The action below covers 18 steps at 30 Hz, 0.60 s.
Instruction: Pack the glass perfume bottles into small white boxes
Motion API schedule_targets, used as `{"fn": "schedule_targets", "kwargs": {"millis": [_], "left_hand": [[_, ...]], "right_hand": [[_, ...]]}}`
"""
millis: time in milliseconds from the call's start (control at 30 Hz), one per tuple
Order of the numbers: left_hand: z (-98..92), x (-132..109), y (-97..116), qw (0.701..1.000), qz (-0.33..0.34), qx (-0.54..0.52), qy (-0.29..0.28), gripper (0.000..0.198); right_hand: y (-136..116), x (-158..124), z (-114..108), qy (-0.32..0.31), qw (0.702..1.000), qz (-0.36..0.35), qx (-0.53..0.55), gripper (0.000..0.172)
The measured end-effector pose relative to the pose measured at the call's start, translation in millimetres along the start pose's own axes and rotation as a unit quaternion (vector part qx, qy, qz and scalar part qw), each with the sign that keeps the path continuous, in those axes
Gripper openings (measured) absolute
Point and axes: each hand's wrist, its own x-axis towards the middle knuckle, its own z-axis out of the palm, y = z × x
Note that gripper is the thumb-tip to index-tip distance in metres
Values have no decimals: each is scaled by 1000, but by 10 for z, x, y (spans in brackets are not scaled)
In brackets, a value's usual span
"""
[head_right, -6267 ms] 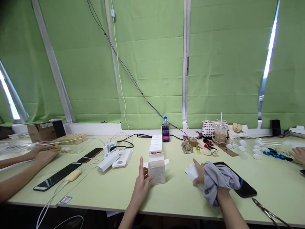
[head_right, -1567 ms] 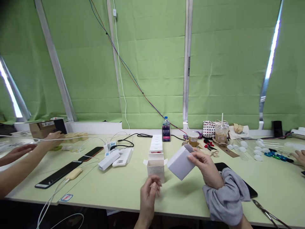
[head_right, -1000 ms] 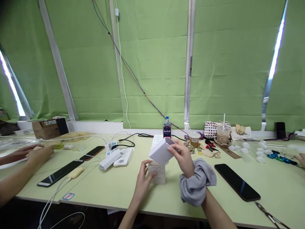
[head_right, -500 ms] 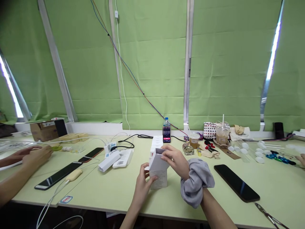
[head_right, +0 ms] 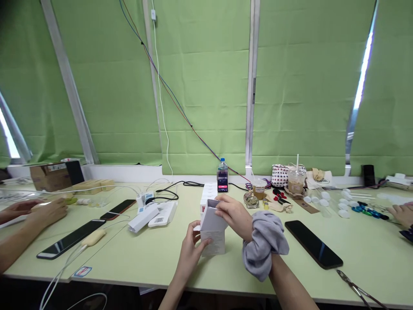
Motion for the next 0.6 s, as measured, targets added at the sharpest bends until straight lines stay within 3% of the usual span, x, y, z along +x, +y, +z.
{"fn": "schedule_targets", "kwargs": {"millis": [133,267,433,600], "left_hand": [[-13,13,-34,999,0,-23,22,43],[-9,12,-47,999,17,-8,34,44],[-18,-37,-26,999,26,13,17,51],[-44,-68,-51,993,90,68,-39,39]], "right_hand": [[10,14,-4,-25,999,17,-27,18],[32,-20,158,-66,996,40,-46,16],[111,-139,449,-71,993,66,-63,14],[136,-223,487,-72,991,84,-75,17]]}}
